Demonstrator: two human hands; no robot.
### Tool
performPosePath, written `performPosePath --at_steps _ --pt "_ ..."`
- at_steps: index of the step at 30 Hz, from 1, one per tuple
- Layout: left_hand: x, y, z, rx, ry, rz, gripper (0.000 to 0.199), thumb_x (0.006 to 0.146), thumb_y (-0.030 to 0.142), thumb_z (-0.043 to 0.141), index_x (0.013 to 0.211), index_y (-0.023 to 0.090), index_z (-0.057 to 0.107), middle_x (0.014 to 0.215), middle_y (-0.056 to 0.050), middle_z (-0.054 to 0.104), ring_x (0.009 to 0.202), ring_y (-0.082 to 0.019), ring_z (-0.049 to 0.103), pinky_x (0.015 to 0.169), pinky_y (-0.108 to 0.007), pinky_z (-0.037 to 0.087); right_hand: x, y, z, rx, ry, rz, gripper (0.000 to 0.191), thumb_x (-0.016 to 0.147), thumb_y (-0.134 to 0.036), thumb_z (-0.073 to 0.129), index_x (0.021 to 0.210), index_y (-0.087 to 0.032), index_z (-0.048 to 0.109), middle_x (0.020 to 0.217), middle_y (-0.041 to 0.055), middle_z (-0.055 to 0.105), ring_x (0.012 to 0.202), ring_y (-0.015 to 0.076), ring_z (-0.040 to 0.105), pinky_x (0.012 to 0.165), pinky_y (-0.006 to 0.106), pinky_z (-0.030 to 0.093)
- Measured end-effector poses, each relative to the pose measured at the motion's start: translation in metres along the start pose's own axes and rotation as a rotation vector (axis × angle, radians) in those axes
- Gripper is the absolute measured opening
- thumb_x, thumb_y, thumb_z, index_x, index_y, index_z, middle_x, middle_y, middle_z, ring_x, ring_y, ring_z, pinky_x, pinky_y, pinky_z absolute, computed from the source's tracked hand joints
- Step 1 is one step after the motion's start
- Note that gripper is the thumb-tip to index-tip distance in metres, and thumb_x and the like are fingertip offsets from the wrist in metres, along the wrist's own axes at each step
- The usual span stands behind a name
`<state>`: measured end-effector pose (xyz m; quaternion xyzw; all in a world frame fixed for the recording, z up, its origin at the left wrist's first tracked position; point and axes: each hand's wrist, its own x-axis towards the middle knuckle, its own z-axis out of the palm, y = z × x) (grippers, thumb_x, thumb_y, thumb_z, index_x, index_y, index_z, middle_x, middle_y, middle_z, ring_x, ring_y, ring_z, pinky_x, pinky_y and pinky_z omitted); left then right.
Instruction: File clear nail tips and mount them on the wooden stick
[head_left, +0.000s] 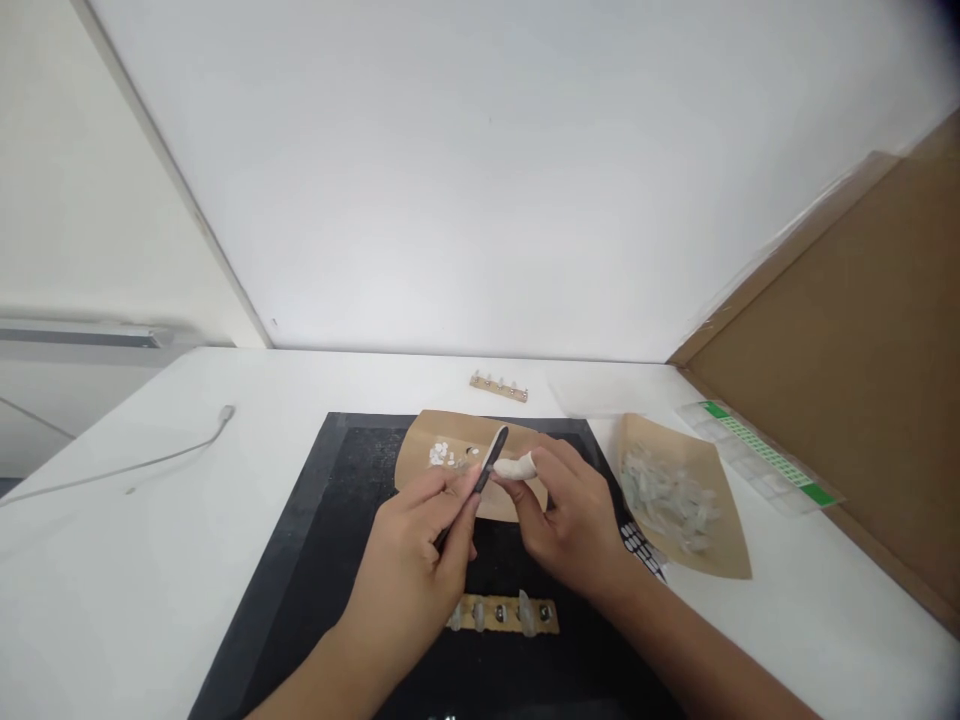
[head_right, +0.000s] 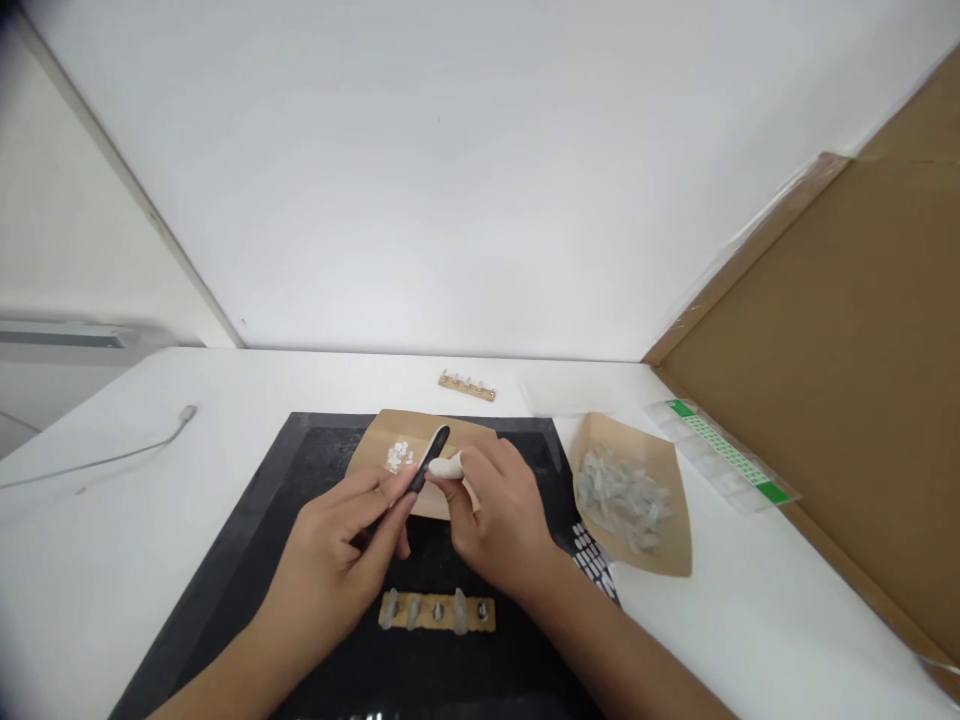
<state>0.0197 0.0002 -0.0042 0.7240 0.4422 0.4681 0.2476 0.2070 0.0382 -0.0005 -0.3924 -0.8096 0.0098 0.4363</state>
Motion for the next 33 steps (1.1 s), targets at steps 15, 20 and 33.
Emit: performPosePath --at_steps 15,20,33 --pt "0.028 -0.038 -0.062 0.704 -0.008 -0.657 0.025 0.1 0.028 0.042 0.118 0.023 0.06 0.112 -0.009 0.074 0.076 -0.025 0.076 0.072 -0.037 0.052 -0.004 0.005 -0.007 0.145 0.017 0.097 0.01 0.093 -0.028 0.076 0.086 -0.023 0.07 0.084 0.001 0.073 0.077 0.0161 0.069 0.07 0.027 0.054" --pt "0.025 -0.043 -0.055 0.778 -0.119 -0.701 0.033 0.098 0.028 0.043 0.128 0.019 0.052 0.101 -0.015 0.076 0.088 -0.034 0.074 0.065 -0.037 0.051 -0.004 0.009 -0.005 0.147 -0.071 0.149 0.01 0.093 -0.029 0.076 0.086 -0.024 0.072 0.084 -0.0007 0.077 0.079 0.0157 0.072 0.072 0.026 0.055" --pt "0.023 -0.034 -0.052 0.65 0.088 -0.185 0.037 0.106 0.037 0.045 0.105 0.023 0.079 0.105 -0.01 0.076 0.1 -0.029 0.065 0.084 -0.041 0.054 -0.01 0.016 0.001 0.038 -0.127 0.145 0.036 0.092 -0.047 0.076 0.072 -0.02 0.062 0.069 -0.0002 0.068 0.065 0.0153 0.063 0.062 0.026 0.046"
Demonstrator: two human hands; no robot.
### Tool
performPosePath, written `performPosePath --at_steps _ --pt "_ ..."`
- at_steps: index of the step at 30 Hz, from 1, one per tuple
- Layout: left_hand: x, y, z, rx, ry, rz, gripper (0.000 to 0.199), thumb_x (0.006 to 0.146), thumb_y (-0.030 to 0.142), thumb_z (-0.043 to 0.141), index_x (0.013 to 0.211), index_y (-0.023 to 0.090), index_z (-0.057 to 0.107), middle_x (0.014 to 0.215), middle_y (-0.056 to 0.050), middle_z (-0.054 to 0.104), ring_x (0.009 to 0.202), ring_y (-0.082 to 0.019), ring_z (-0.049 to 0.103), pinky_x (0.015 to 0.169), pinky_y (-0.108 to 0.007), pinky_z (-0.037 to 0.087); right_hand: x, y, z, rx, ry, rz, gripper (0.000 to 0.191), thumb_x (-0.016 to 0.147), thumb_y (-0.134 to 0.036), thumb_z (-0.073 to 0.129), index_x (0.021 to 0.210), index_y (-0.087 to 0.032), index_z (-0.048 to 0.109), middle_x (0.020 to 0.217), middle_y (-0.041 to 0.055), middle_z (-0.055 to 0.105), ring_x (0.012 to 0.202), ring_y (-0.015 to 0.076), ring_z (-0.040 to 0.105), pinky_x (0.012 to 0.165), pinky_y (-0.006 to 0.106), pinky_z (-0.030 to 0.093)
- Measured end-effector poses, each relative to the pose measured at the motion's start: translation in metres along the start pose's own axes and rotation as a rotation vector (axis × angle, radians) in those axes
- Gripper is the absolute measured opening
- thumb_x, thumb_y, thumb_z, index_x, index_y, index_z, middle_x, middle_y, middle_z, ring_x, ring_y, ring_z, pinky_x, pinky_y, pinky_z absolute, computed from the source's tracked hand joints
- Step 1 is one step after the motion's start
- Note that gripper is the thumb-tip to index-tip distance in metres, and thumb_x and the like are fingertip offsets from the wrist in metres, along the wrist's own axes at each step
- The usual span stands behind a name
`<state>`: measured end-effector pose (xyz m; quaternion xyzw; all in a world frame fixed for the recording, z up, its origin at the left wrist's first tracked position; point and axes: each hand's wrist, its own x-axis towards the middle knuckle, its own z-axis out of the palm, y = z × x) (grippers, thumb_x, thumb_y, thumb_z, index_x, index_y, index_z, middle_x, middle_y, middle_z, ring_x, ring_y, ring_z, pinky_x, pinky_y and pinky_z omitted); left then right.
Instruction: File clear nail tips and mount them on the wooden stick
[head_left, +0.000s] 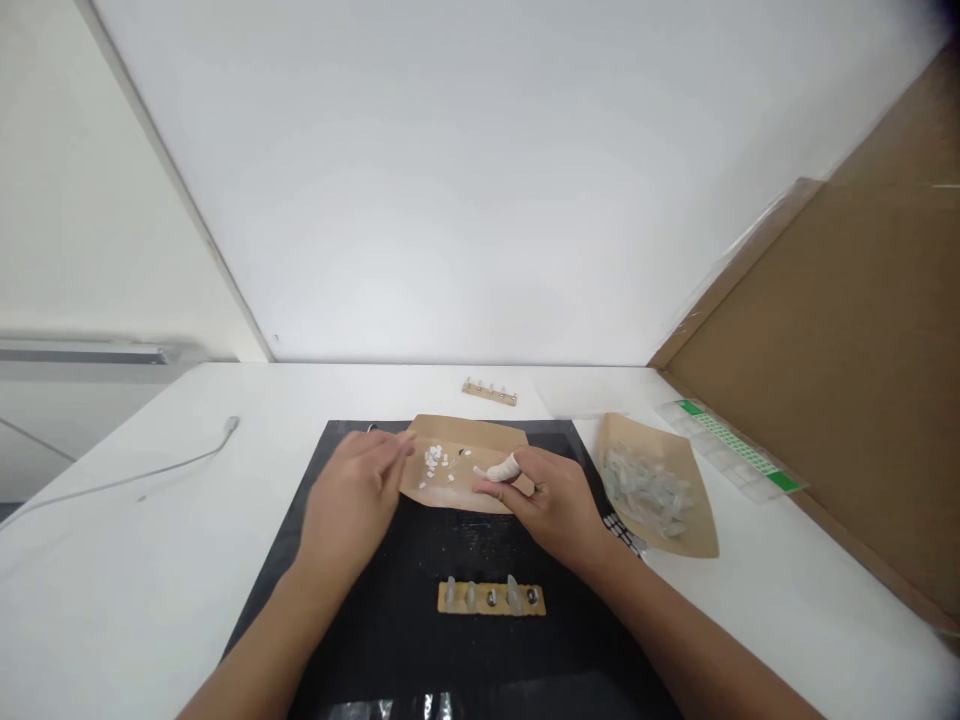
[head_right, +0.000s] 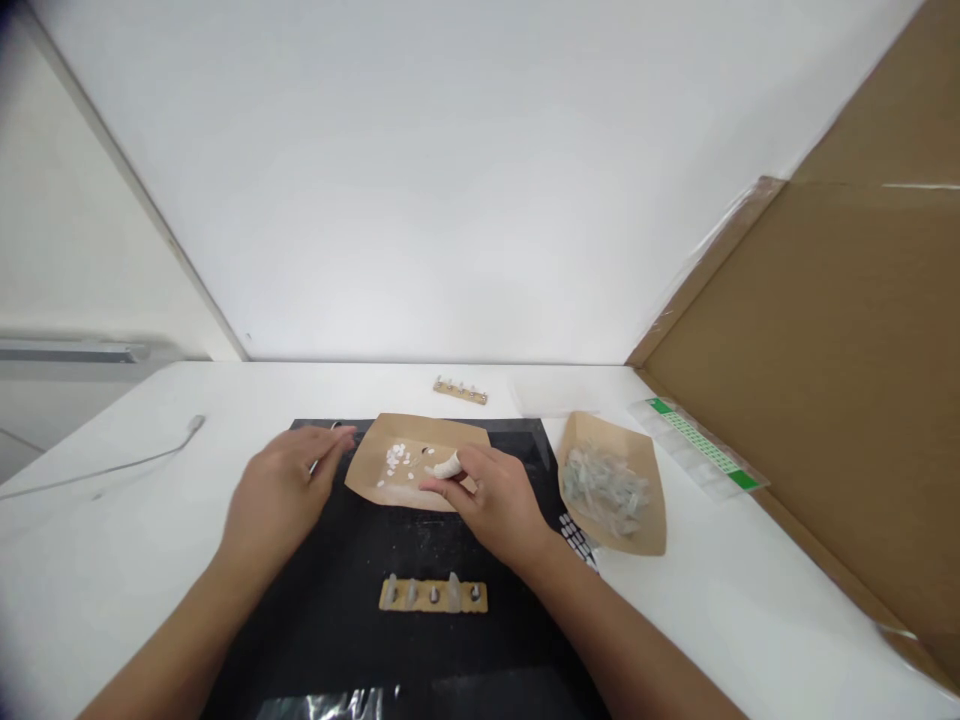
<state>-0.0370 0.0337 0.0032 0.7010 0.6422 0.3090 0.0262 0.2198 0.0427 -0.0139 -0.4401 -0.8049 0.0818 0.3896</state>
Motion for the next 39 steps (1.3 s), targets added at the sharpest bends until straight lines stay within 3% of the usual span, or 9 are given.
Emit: performPosePath --at_steps 4,8,15,18,20,23,30,35,39 --pt "-0.009 0.018 0.014 -0.391 -0.094 0.242 0.032 0.107 0.029 0.046 0.113 0.022 0.077 0.106 -0.006 0.077 0.1 -0.022 0.067 0.093 -0.038 0.053 -0.003 -0.006 0.0 -0.016 0.05 -0.071 0.036 0.093 -0.046 0.074 0.073 -0.02 0.06 0.068 -0.0006 0.064 0.064 0.0145 0.06 0.062 0.026 0.045" --pt "-0.019 0.038 0.018 -0.642 -0.133 0.173 0.028 0.105 0.03 0.053 0.114 0.025 0.079 0.108 -0.005 0.077 0.102 -0.019 0.07 0.093 -0.033 0.056 -0.006 -0.011 0.0 -0.005 0.124 -0.16 0.026 0.096 -0.036 0.073 0.078 -0.02 0.06 0.076 0.0016 0.067 0.07 0.0151 0.062 0.064 0.027 0.047" --pt "-0.021 0.048 0.016 -0.77 -0.192 0.09 0.022 0.099 0.031 0.063 0.109 0.029 0.083 0.107 -0.004 0.079 0.102 -0.021 0.073 0.091 -0.034 0.061 -0.006 -0.012 0.002 0.04 0.197 -0.32 0.022 0.092 -0.013 0.073 0.084 -0.022 0.055 0.085 0.0015 0.073 0.076 0.0158 0.068 0.072 0.032 0.05" --pt "-0.023 0.047 0.016 -0.861 -0.244 -0.049 0.022 0.093 0.036 0.07 0.108 0.029 0.083 0.114 -0.006 0.079 0.08 -0.019 0.075 0.062 -0.027 0.064 -0.007 -0.011 -0.001 0.01 0.175 -0.36 0.022 0.092 -0.012 0.073 0.085 -0.023 0.055 0.085 0.0011 0.074 0.076 0.0155 0.067 0.072 0.032 0.049" --pt "-0.025 0.048 0.016 -0.946 -0.322 -0.172 0.025 0.09 0.041 0.072 0.109 0.028 0.084 0.121 -0.008 0.076 0.051 -0.01 0.065 0.036 -0.02 0.051 -0.008 -0.01 -0.004 -0.031 0.141 -0.412 0.021 0.093 -0.012 0.07 0.085 -0.023 0.054 0.088 0.0017 0.075 0.076 0.0154 0.067 0.073 0.032 0.048" --pt "-0.028 0.051 0.017 -1.046 -0.398 -0.302 0.029 0.087 0.042 0.076 0.109 0.024 0.083 0.115 -0.01 0.078 0.032 0.0 0.047 0.028 -0.016 0.04 -0.01 -0.009 -0.009 -0.103 0.089 -0.49 0.022 0.095 -0.01 0.064 0.083 -0.022 0.051 0.09 0.0027 0.075 0.075 0.0151 0.066 0.072 0.034 0.045" --pt "-0.028 0.053 0.018 -1.215 -0.511 -0.351 0.049 0.084 0.04 0.08 0.125 0.015 0.069 0.091 -0.009 0.075 0.066 -0.016 0.069 0.031 -0.012 0.041 -0.01 -0.012 -0.017 -0.143 0.014 -0.516 0.028 0.096 -0.015 0.067 0.078 -0.023 0.046 0.079 -0.0021 0.071 0.064 0.0117 0.059 0.07 0.034 0.041" --pt "-0.024 0.054 0.013 -1.171 -0.58 -0.373 0.055 0.082 0.04 0.081 0.128 0.015 0.061 0.089 -0.005 0.072 0.051 -0.008 0.058 0.03 -0.011 0.041 -0.011 -0.014 -0.02 -0.158 0.049 -0.504 0.031 0.093 -0.024 0.076 0.08 -0.023 0.048 0.078 -0.0028 0.071 0.065 0.0124 0.062 0.073 0.035 0.043" --pt "-0.025 0.053 0.013 -1.177 -0.602 -0.398 0.058 0.083 0.039 0.081 0.131 0.016 0.057 0.09 -0.004 0.071 0.048 -0.006 0.052 0.031 -0.011 0.04 -0.013 -0.011 -0.021 -0.007 0.073 -0.392 0.04 0.086 -0.047 0.082 0.104 -0.022 0.057 0.096 0.0043 0.074 0.083 0.0193 0.07 0.077 0.036 0.052"
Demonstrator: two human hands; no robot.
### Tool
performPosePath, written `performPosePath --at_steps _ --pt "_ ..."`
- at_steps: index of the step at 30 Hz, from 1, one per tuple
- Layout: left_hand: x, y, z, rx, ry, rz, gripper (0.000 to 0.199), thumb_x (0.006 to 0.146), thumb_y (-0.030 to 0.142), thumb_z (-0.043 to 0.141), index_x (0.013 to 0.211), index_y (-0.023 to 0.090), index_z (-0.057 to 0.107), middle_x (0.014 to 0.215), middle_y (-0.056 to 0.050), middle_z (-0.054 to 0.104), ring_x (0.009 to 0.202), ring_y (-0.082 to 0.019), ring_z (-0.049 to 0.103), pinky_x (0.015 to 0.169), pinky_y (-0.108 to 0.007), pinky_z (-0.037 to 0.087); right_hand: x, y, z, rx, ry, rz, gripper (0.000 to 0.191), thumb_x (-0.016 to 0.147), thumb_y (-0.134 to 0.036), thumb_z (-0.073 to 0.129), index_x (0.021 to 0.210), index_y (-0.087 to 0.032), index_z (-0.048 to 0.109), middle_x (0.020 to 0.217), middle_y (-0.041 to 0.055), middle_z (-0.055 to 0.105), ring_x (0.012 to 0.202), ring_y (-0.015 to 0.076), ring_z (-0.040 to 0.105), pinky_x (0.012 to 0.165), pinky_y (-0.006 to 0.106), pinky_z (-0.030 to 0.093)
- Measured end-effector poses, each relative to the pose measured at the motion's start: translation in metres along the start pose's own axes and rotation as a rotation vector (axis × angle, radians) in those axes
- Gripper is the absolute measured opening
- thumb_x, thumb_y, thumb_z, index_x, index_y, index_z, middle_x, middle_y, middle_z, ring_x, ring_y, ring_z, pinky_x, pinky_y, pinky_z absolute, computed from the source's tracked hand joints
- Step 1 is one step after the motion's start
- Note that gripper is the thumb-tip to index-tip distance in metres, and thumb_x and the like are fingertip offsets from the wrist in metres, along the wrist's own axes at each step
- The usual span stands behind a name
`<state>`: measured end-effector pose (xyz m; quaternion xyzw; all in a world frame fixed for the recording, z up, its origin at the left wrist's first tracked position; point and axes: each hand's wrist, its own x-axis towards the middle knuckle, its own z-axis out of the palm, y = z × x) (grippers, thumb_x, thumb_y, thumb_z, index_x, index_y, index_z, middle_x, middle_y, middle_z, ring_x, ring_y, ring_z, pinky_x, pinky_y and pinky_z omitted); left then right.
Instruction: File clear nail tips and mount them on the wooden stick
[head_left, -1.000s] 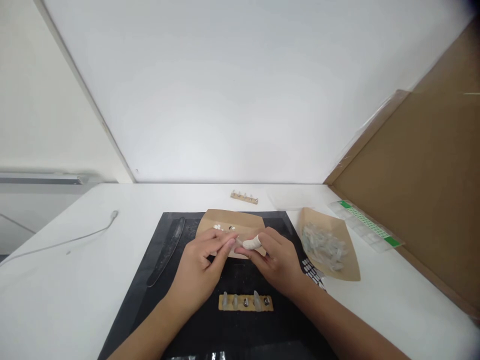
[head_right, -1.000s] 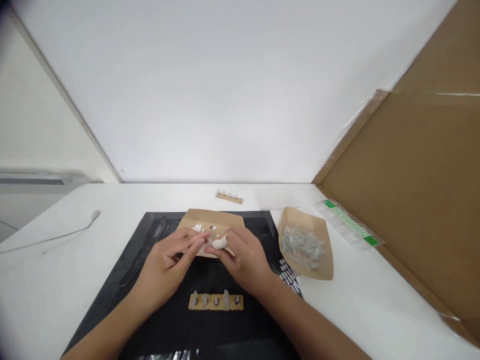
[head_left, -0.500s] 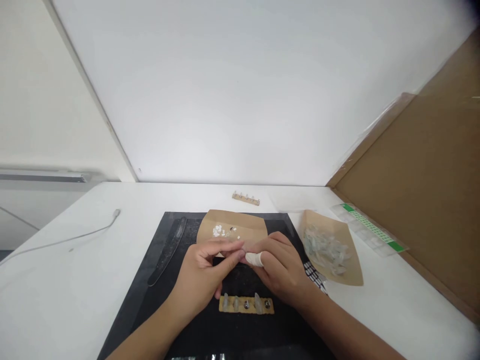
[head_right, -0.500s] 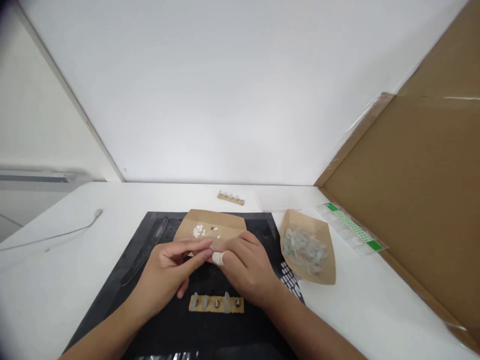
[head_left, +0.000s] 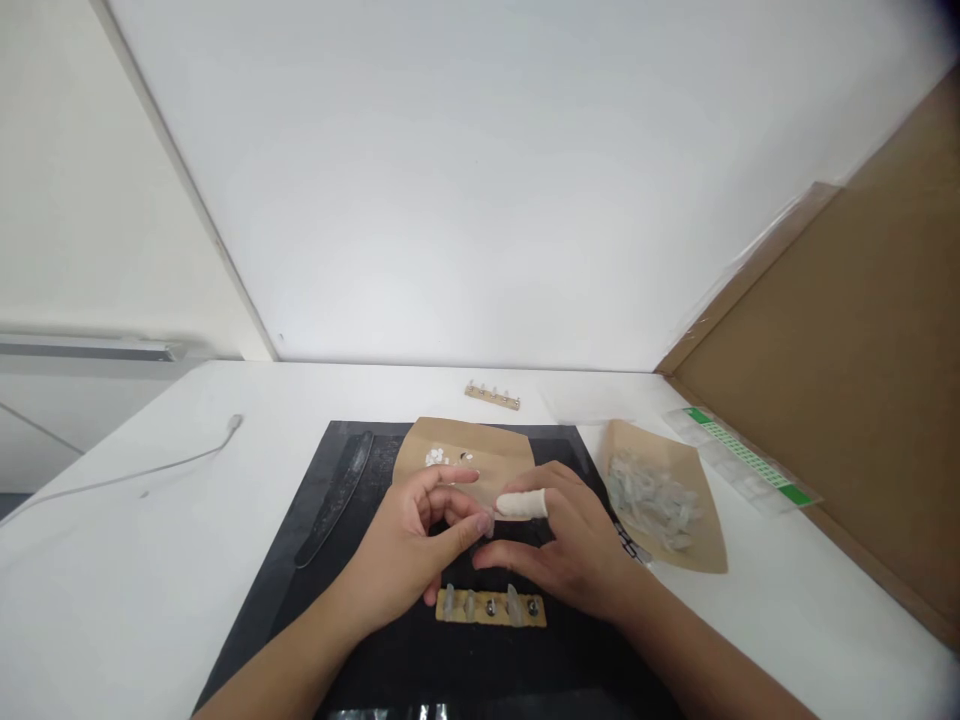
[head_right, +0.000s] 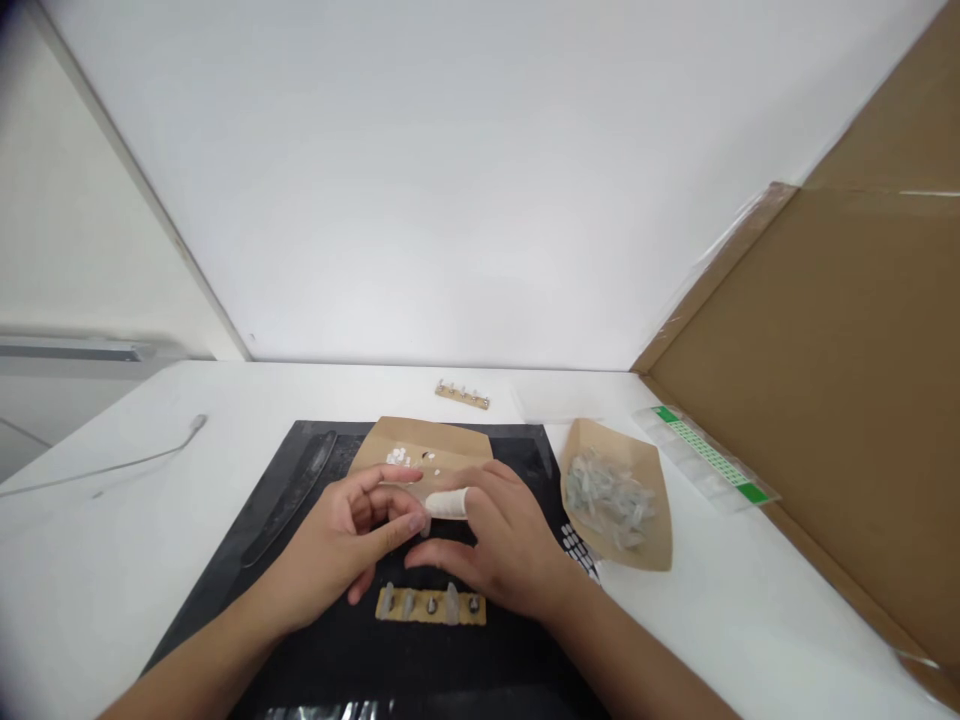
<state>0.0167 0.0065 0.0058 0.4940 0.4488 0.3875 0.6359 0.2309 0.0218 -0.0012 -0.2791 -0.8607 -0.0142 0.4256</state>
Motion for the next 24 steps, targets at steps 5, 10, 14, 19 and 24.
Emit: performPosePath --at_steps 5,10,14,19,24 --pt "0.0 -0.004 0.0 -0.037 -0.036 -0.027 0.059 0.084 0.038 0.081 0.131 0.016 0.054 0.088 -0.002 0.071 0.051 -0.006 0.052 0.031 -0.01 0.038 0.0 0.001 -0.003 0.108 -0.071 0.095 0.04 0.085 -0.044 0.083 0.109 -0.022 0.06 0.099 0.0045 0.074 0.091 0.02 0.07 0.079 0.034 0.057" --pt "0.001 -0.004 -0.002 -0.042 -0.055 -0.04 0.054 0.084 0.039 0.081 0.126 0.017 0.055 0.088 -0.002 0.07 0.05 -0.005 0.051 0.031 -0.009 0.038 -0.001 0.003 -0.003 0.103 -0.049 0.012 0.035 0.084 -0.034 0.086 0.107 -0.02 0.062 0.092 0.003 0.076 0.081 0.0179 0.069 0.076 0.033 0.054" --pt "0.001 -0.005 -0.003 -0.001 -0.065 -0.029 0.046 0.085 0.039 0.08 0.12 0.018 0.058 0.088 -0.001 0.07 0.053 -0.007 0.053 0.032 -0.01 0.038 0.003 0.0 -0.008 0.099 -0.129 0.007 0.02 0.092 -0.03 0.079 0.106 -0.022 0.066 0.088 0.0007 0.077 0.073 0.0151 0.068 0.073 0.032 0.05" --pt "0.001 -0.01 -0.006 0.194 -0.108 0.055 0.037 0.089 0.041 0.075 0.117 0.02 0.063 0.088 0.0 0.068 0.059 -0.01 0.059 0.034 -0.013 0.04 0.009 -0.006 -0.022 0.107 -0.185 0.101 0.024 0.087 -0.043 0.081 0.096 -0.023 0.073 0.075 -0.0001 0.072 0.069 0.0156 0.064 0.067 0.029 0.05" --pt "0.001 -0.005 -0.024 0.783 -0.006 0.626 0.019 0.103 0.03 0.057 0.093 0.018 0.068 0.072 0.001 0.063 0.063 -0.012 0.056 0.057 -0.025 0.046 0.002 -0.009 -0.032 0.204 -0.226 0.237 0.029 0.081 -0.045 0.086 0.095 -0.024 0.073 0.086 0.0004 0.076 0.078 0.0152 0.067 0.071 0.026 0.051"
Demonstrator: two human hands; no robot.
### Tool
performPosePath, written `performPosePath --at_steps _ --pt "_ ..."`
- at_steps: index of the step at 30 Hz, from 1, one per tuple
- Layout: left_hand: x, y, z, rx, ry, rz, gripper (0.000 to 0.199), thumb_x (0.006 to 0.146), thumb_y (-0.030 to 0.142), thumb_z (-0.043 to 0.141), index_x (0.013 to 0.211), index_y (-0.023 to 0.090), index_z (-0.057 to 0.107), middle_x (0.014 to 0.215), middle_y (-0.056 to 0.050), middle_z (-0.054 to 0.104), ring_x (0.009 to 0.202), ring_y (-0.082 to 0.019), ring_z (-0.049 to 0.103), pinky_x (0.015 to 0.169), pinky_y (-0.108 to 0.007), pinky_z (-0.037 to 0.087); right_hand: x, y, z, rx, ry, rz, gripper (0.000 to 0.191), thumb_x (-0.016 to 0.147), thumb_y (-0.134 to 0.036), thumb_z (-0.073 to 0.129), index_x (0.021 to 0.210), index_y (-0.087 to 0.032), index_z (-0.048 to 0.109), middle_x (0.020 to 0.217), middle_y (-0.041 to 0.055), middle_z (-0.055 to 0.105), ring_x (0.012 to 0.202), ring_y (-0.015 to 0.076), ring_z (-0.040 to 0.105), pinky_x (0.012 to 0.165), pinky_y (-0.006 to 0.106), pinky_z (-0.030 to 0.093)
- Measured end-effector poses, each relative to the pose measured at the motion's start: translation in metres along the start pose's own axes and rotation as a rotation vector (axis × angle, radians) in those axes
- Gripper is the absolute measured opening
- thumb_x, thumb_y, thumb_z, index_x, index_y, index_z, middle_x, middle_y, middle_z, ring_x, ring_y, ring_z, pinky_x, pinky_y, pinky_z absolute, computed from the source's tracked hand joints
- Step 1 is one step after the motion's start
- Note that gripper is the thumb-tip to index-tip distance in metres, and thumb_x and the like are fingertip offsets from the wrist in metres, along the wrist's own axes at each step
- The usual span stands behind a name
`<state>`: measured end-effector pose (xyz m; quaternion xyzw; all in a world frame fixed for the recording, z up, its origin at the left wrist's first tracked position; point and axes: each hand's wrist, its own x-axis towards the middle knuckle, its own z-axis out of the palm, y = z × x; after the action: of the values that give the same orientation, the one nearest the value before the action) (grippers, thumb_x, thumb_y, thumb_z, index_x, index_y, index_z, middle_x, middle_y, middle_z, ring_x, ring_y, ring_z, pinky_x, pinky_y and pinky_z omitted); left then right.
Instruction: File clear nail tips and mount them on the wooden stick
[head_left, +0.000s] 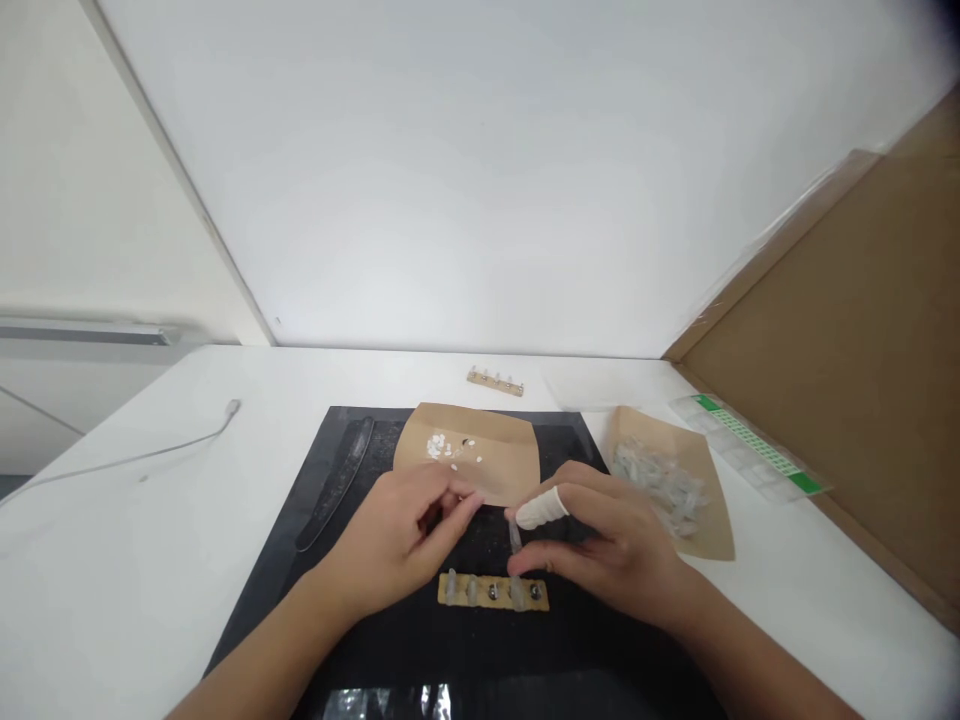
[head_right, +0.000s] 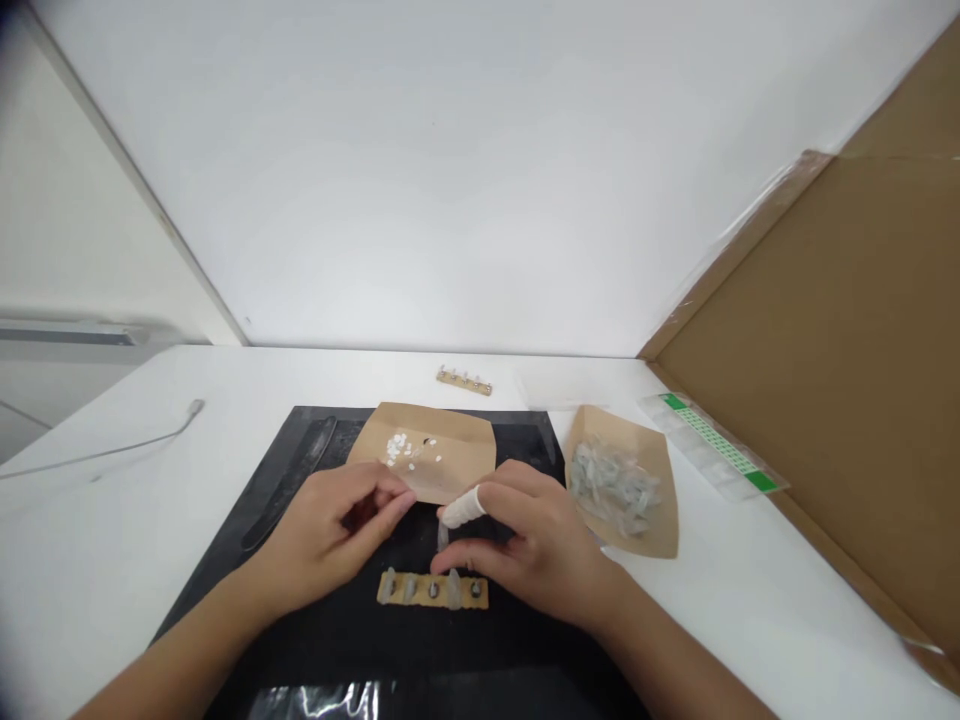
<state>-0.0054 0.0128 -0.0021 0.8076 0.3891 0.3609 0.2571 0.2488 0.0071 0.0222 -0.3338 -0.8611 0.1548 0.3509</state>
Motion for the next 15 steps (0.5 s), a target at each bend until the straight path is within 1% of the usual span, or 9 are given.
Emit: performPosePath --at_steps 1,2,3,4,6,9,11,13,15 --pt "-0.001 -0.002 -0.004 0.125 0.007 0.134 0.019 0.103 0.027 0.056 0.091 0.017 0.067 0.072 0.0 0.062 0.065 -0.013 0.055 0.06 -0.027 0.045 -0.003 0.001 0.001 0.014 -0.029 -0.001 0.029 0.081 -0.046 0.085 0.096 -0.024 0.073 0.086 0.0004 0.076 0.078 0.0152 0.067 0.072 0.026 0.05" --pt "-0.001 -0.004 -0.008 0.22 -0.003 0.24 0.02 0.104 0.025 0.055 0.089 0.017 0.066 0.072 0.0 0.062 0.065 -0.014 0.055 0.06 -0.028 0.043 -0.005 0.003 0.003 0.022 -0.062 -0.017 0.029 0.083 -0.047 0.084 0.095 -0.024 0.073 0.084 0.0003 0.075 0.077 0.0152 0.066 0.072 0.027 0.049" --pt "-0.002 -0.005 -0.011 0.288 -0.018 0.312 0.019 0.104 0.023 0.054 0.089 0.017 0.065 0.073 -0.001 0.062 0.065 -0.014 0.054 0.06 -0.028 0.041 -0.007 0.004 0.006 0.023 -0.097 -0.037 0.029 0.084 -0.049 0.082 0.095 -0.023 0.072 0.081 0.0003 0.075 0.075 0.0151 0.066 0.072 0.028 0.048" --pt "-0.002 -0.006 -0.013 0.329 -0.04 0.352 0.02 0.104 0.021 0.054 0.088 0.016 0.064 0.073 -0.001 0.063 0.064 -0.014 0.054 0.06 -0.029 0.041 -0.009 0.005 0.009 0.017 -0.13 -0.056 0.031 0.086 -0.051 0.079 0.094 -0.023 0.072 0.078 0.0004 0.074 0.072 0.015 0.065 0.072 0.029 0.046" --pt "-0.003 -0.007 -0.014 0.356 -0.086 0.369 0.022 0.104 0.021 0.053 0.086 0.017 0.063 0.072 -0.001 0.063 0.063 -0.015 0.055 0.059 -0.03 0.04 -0.011 0.007 0.015 -0.014 -0.172 -0.081 0.035 0.089 -0.056 0.075 0.091 -0.021 0.071 0.074 0.0005 0.072 0.068 0.0147 0.064 0.073 0.031 0.041" --pt "-0.005 -0.005 -0.01 0.324 -0.178 0.359 0.021 0.103 0.027 0.055 0.088 0.018 0.066 0.071 0.0 0.063 0.062 -0.016 0.056 0.058 -0.032 0.039 -0.013 0.008 0.02 -0.078 -0.179 -0.076 0.041 0.088 -0.061 0.073 0.087 -0.02 0.069 0.072 0.0007 0.072 0.066 0.0142 0.064 0.073 0.032 0.034" --pt "-0.006 -0.003 -0.007 0.288 -0.252 0.335 0.019 0.1 0.032 0.058 0.091 0.021 0.069 0.069 0.001 0.062 0.061 -0.015 0.056 0.056 -0.032 0.036 -0.013 0.007 0.021 -0.101 -0.185 -0.067 0.045 0.087 -0.065 0.072 0.084 -0.02 0.069 0.071 0.0 0.071 0.065 0.0136 0.063 0.072 0.032 0.03" --pt "-0.008 -0.004 -0.005 0.262 -0.317 0.296 0.02 0.096 0.039 0.064 0.088 0.022 0.071 0.068 0.002 0.061 0.06 -0.015 0.055 0.054 -0.032 0.033 -0.014 0.007 0.021 -0.108 -0.205 -0.068 0.048 0.087 -0.067 0.07 0.083 -0.02 0.068 0.069 -0.0008 0.07 0.063 0.0131 0.061 0.071 0.032 0.028" --pt "-0.008 -0.005 -0.003 0.242 -0.365 0.268 0.029 0.089 0.05 0.072 0.083 0.022 0.071 0.067 0.002 0.06 0.059 -0.015 0.055 0.053 -0.031 0.03 -0.015 0.006 0.022 -0.119 -0.223 -0.073 0.049 0.088 -0.069 0.068 0.082 -0.02 0.068 0.068 -0.0011 0.069 0.062 0.0129 0.06 0.071 0.032 0.026"
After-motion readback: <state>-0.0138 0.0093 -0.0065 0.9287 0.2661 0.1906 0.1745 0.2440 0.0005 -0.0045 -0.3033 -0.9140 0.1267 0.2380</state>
